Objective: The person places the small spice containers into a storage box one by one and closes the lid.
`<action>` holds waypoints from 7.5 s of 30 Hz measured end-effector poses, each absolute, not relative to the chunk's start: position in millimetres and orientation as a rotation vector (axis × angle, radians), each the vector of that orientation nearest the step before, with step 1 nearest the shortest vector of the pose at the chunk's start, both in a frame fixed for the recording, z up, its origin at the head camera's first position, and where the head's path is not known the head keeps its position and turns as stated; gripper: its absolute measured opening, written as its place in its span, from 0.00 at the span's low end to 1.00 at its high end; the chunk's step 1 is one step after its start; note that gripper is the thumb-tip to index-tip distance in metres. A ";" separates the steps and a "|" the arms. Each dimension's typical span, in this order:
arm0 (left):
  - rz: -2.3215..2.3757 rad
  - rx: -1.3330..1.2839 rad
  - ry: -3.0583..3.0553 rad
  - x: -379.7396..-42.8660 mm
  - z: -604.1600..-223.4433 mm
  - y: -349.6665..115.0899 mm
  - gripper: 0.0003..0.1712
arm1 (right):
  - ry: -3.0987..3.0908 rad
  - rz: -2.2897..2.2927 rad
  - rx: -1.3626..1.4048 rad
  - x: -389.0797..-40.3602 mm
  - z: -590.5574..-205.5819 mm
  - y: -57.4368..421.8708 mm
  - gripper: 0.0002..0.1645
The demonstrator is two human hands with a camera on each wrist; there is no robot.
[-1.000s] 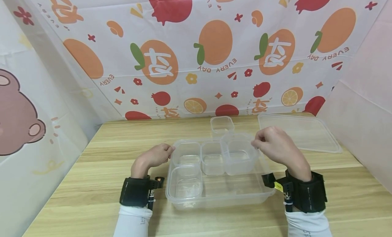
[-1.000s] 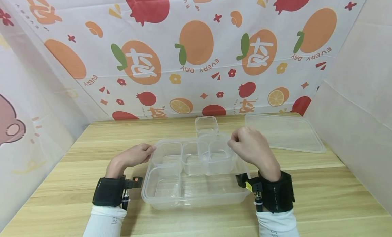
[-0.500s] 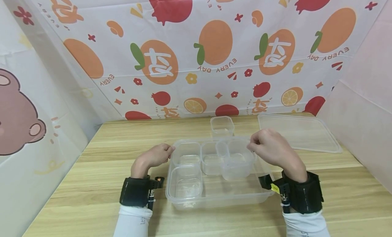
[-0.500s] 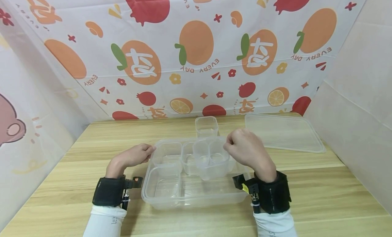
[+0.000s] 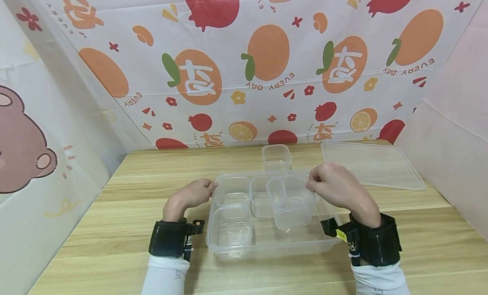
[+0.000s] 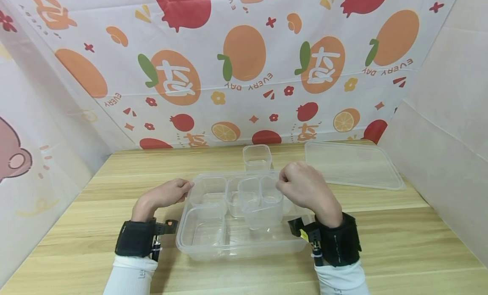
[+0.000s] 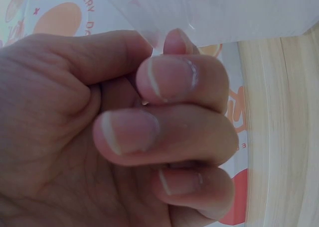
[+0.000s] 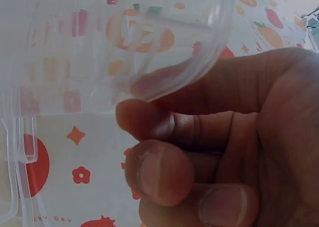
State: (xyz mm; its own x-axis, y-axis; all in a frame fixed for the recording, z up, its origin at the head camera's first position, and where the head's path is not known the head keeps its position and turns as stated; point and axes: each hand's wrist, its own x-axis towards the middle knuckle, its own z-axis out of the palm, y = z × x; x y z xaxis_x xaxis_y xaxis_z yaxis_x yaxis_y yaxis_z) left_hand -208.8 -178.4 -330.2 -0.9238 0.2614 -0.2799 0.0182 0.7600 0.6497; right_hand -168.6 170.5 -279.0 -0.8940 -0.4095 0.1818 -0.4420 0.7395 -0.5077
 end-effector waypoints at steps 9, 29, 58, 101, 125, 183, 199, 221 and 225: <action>0.954 0.212 2.604 -209.4 -330.5 -177.9 0.21 | -2.884 0.871 0.721 -168.0 -280.5 166.5 0.17; 0.944 0.243 2.611 -211.6 -331.4 -177.2 0.20 | -2.884 0.824 0.799 -165.6 -284.3 149.1 0.20; 0.975 0.264 2.590 -212.6 -333.9 -177.7 0.20 | -2.835 0.718 0.889 -166.5 -301.2 131.5 0.23; 0.940 0.244 2.597 -214.2 -330.7 -180.3 0.20 | -2.938 0.743 0.943 -163.1 -311.4 133.8 0.27; 0.950 0.237 2.602 -211.5 -327.8 -180.0 0.20 | -3.032 0.774 1.015 -162.0 -312.8 133.8 0.25; 0.927 0.218 2.601 -211.9 -327.6 -181.1 0.20 | -3.011 0.669 1.105 -164.4 -312.4 136.4 0.24; 0.941 0.262 2.601 -214.9 -329.2 -179.2 0.21 | -2.917 0.680 0.941 -168.4 -305.7 145.4 0.23; 0.961 0.265 2.598 -213.5 -330.8 -181.0 0.20 | -2.759 0.614 0.763 -199.7 -287.6 151.3 0.20; 0.964 0.270 2.592 -213.9 -331.0 -179.7 0.20 | -2.747 0.626 0.741 -208.5 -285.6 153.9 0.22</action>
